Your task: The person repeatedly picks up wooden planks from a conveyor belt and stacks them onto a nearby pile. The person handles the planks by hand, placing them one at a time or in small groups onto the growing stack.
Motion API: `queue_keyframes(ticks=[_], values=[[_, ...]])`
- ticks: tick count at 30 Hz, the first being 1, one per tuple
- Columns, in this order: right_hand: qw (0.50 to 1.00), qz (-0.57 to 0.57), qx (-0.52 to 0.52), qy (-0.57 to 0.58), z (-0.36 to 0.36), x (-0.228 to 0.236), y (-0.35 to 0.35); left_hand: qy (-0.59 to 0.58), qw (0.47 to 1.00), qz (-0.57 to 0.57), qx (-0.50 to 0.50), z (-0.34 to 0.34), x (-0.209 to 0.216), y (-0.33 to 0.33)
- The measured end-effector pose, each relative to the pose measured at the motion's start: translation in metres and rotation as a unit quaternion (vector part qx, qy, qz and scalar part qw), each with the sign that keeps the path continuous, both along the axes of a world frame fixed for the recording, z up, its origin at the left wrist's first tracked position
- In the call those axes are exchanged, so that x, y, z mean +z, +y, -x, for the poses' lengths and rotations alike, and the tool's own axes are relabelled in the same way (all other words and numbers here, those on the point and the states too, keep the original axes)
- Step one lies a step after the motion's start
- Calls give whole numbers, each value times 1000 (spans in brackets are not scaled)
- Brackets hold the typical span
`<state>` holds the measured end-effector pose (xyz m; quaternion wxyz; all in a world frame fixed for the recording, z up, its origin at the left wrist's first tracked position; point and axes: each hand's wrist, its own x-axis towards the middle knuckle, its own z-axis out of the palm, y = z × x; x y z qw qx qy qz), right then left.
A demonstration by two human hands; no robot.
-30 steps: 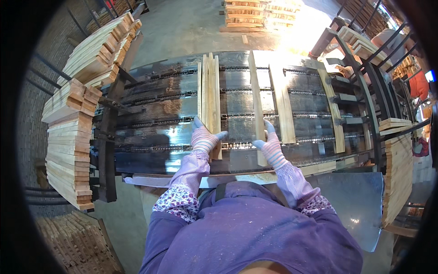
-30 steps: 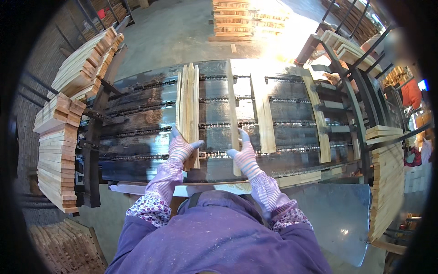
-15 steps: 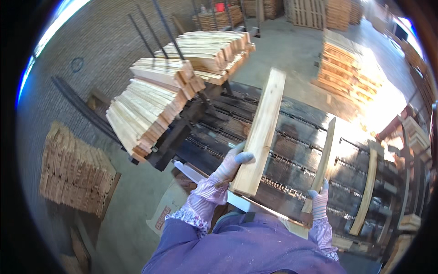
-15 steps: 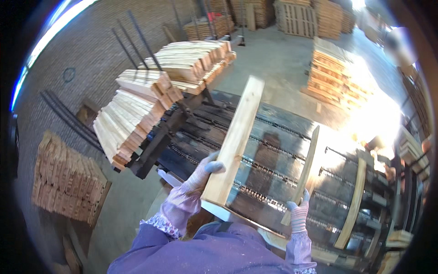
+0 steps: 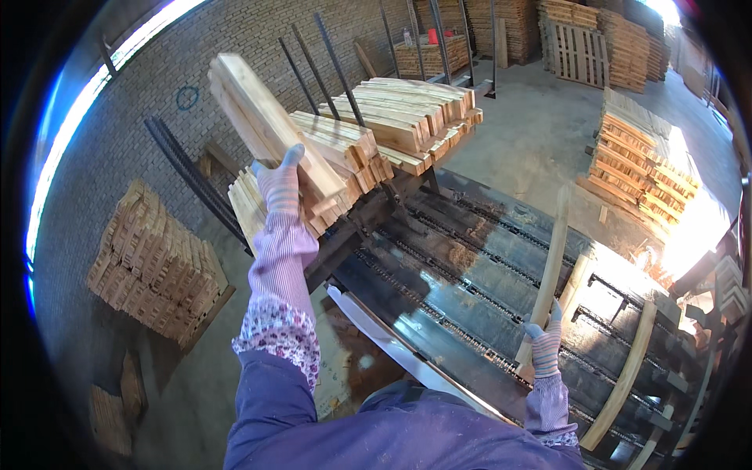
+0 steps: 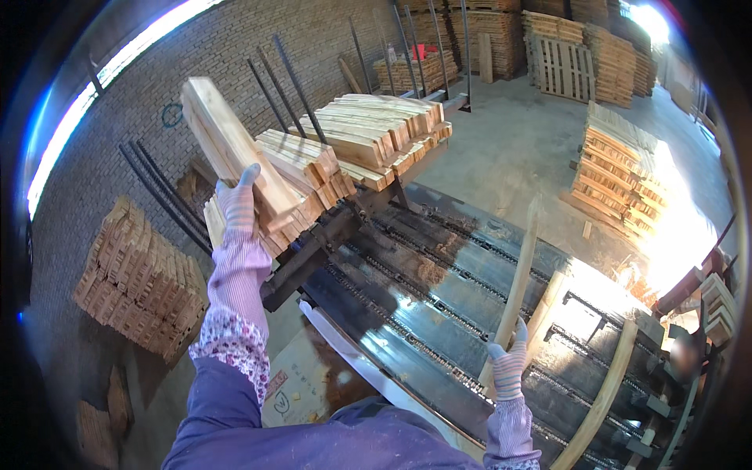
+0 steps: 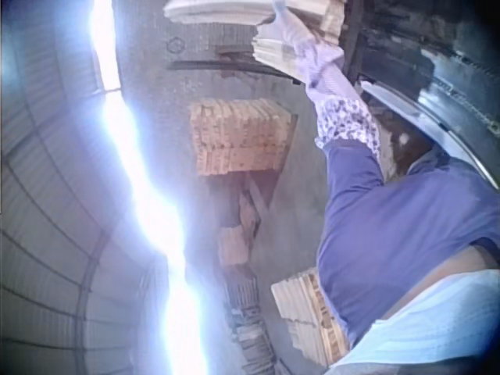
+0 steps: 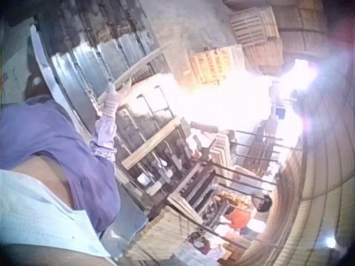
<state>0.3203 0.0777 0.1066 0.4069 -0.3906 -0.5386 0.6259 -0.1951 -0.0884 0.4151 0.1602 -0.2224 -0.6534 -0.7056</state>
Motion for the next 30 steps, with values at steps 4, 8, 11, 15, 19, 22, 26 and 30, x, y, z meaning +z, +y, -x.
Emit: queue_keyframes(ticks=[4, 8, 11, 15, 19, 22, 26, 30], values=[[999, -21, -20, 21, -9, 21, 0, -124, 946, 238, 183, 42, 4, 48], [998, -51, -19, 41, -10, 37, -4, -146, 808, 567, 71, 98, 19, 57], [998, -46, 14, 31, -2, 77, -4, -142, 783, 601, 76, 107, 0, 55], [982, -170, 60, -52, 51, 138, 37, -194, 923, 332, -2, 66, -32, 58], [928, -367, 69, -15, 230, 168, 96, -181, 979, -7, -91, 76, -77, 29], [892, -435, 111, -53, 326, 227, 116, -184, 976, -58, -103, 55, -89, 24], [804, -513, 151, -261, 458, 300, 118, -50, 994, -76, -57, 6, -95, 2], [636, -605, 167, -449, 537, 287, 140, 27, 953, -105, -282, -68, -119, -22]])
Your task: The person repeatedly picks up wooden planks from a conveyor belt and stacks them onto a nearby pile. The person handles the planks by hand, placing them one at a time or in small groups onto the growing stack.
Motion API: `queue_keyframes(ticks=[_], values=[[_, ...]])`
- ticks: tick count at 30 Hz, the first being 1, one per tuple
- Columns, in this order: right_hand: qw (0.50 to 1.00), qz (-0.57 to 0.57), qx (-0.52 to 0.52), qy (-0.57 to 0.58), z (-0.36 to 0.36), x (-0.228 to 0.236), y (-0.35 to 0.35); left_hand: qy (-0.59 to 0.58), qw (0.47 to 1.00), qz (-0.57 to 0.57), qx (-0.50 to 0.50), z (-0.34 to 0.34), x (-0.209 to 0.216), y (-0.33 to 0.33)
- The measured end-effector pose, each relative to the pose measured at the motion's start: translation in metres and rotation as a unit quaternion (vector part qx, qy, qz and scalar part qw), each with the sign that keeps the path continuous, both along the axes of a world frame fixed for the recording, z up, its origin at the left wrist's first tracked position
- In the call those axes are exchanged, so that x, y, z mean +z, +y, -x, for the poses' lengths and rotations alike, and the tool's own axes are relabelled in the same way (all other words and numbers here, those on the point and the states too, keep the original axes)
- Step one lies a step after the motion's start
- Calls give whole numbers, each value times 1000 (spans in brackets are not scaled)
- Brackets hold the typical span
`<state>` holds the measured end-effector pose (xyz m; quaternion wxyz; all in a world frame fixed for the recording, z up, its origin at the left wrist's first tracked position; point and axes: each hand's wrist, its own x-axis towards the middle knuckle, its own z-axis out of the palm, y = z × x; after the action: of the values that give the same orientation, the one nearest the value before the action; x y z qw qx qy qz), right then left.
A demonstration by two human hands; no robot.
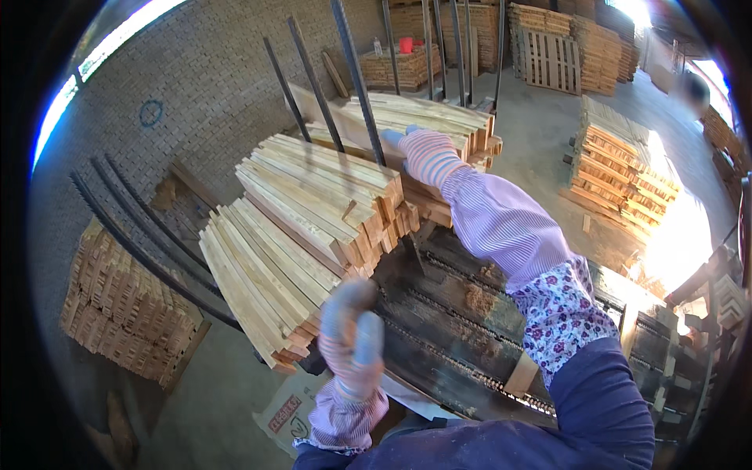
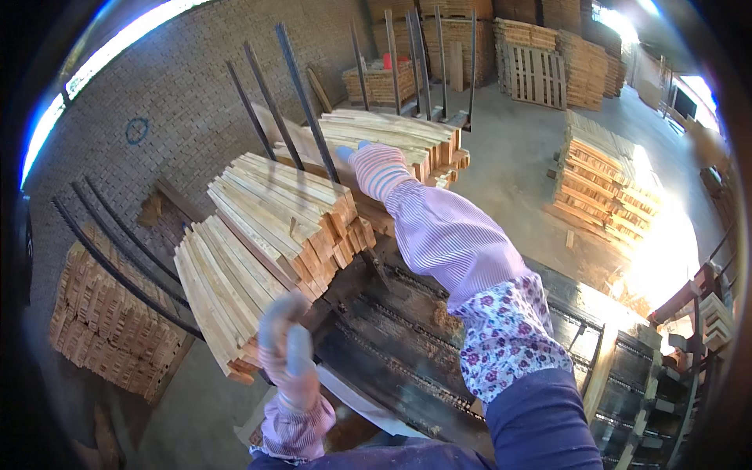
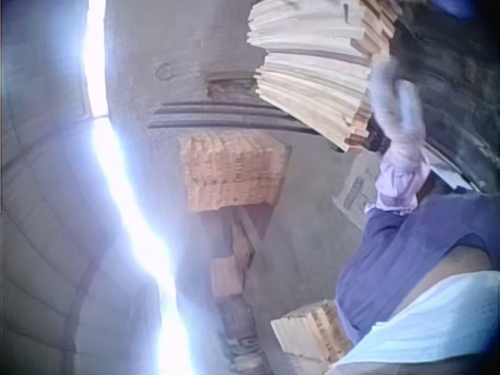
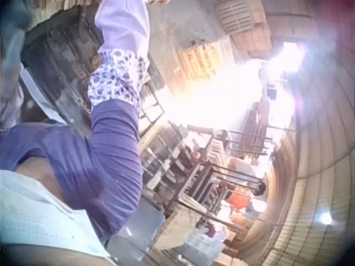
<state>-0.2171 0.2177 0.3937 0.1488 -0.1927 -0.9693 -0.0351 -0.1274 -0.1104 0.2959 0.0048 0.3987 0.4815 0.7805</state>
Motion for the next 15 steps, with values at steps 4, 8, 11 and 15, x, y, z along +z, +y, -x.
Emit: queue_keyframes(ticks=[4, 8, 11, 15], values=[[998, 15, -65, 14, 17, -50, 19, 22, 900, 336, -277, -27, -38, 12], [978, 140, 28, 149, -33, -10, -7, 169, 830, 407, -341, -35, -125, 32], [932, 268, 212, 124, -67, 28, -72, 189, 790, 473, -340, -52, -199, 59], [968, 94, 232, 12, -40, 27, -130, 309, 686, 616, -235, -84, -253, 87]])
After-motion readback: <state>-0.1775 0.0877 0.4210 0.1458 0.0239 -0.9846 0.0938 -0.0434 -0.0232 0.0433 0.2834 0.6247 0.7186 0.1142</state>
